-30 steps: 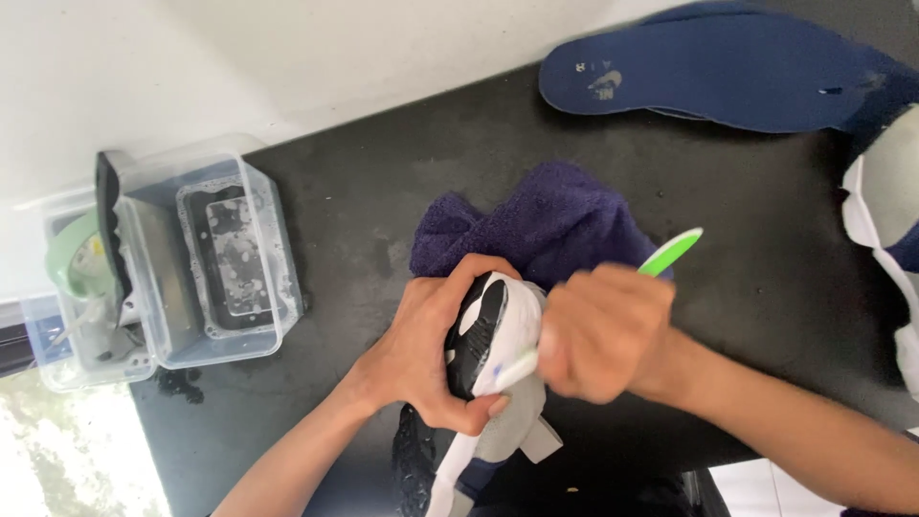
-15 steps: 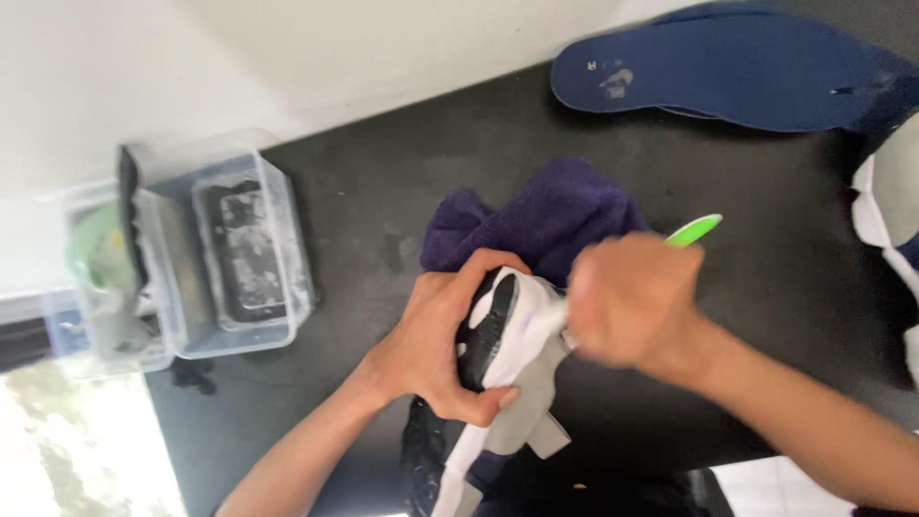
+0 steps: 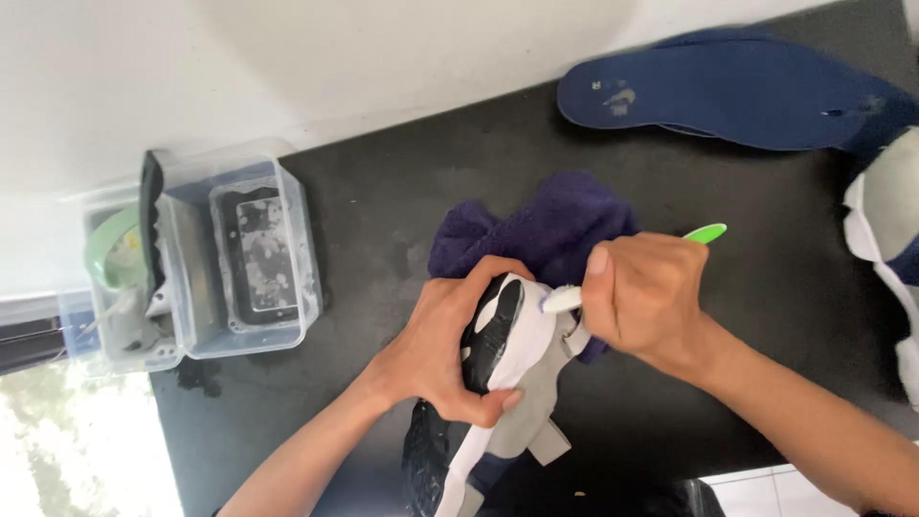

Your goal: Cleaning the midsole of a sneaker using a brush, cleaning solution, and a cloth.

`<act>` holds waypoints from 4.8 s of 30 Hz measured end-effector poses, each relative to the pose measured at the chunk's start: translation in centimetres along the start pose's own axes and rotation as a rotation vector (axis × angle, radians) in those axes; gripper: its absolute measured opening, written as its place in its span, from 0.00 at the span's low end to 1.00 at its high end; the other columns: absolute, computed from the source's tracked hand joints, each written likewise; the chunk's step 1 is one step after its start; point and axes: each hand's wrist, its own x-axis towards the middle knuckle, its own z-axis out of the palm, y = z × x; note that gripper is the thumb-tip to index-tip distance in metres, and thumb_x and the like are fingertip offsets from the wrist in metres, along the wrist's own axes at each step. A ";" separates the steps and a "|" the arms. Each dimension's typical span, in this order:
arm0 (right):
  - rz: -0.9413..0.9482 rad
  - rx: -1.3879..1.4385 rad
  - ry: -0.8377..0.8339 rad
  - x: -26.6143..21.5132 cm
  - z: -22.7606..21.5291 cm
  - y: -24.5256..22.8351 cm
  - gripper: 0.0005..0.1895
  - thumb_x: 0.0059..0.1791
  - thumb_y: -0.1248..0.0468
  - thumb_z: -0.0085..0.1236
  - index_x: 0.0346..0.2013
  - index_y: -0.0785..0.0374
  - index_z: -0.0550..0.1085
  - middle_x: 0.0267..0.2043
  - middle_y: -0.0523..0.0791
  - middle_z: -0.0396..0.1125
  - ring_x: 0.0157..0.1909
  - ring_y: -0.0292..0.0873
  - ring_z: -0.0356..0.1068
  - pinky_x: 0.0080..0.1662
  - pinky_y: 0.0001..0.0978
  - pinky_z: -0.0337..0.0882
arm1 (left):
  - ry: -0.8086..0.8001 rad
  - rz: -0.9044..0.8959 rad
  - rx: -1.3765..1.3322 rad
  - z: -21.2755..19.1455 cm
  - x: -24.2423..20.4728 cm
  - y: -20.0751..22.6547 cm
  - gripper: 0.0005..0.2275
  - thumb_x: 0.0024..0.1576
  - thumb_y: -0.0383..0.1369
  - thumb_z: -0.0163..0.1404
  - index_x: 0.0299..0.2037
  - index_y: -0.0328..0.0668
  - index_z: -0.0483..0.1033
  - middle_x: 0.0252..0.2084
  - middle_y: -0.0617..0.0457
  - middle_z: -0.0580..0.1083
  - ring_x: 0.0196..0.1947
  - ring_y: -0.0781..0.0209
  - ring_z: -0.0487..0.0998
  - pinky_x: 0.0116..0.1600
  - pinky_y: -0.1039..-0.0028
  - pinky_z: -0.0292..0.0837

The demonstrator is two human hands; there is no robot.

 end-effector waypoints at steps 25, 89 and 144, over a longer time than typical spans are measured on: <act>-0.137 -0.292 -0.037 0.0 -0.3 -1.7 0.20 0.54 0.63 0.36 0.18 0.61 0.67 0.18 0.46 0.57 0.17 0.47 0.54 0.22 0.43 0.51 | 0.009 -0.056 0.066 -0.1 -0.2 -0.4 0.35 0.34 0.47 0.54 0.54 0.42 0.63 0.36 0.62 0.74 0.29 0.60 0.78 0.37 0.69 0.70; -0.101 0.525 -0.289 2.3 -2.6 -3.8 0.16 0.50 0.60 0.61 0.52 0.59 0.77 0.51 0.35 0.77 0.43 0.41 0.67 0.40 0.24 0.74 | 0.287 -0.109 0.005 0.6 -1.2 -0.4 0.40 0.35 0.50 0.63 0.57 0.45 0.60 0.35 0.64 0.74 0.30 0.65 0.80 0.39 0.73 0.74; -0.134 0.403 -0.224 2.2 -3.0 -3.8 0.03 0.51 0.69 0.59 0.38 0.65 0.76 0.33 0.44 0.68 0.30 0.39 0.66 0.34 0.28 0.68 | 0.116 -0.063 -0.053 1.5 -1.6 0.2 0.37 0.35 0.42 0.59 0.57 0.41 0.59 0.36 0.61 0.72 0.30 0.63 0.75 0.39 0.72 0.71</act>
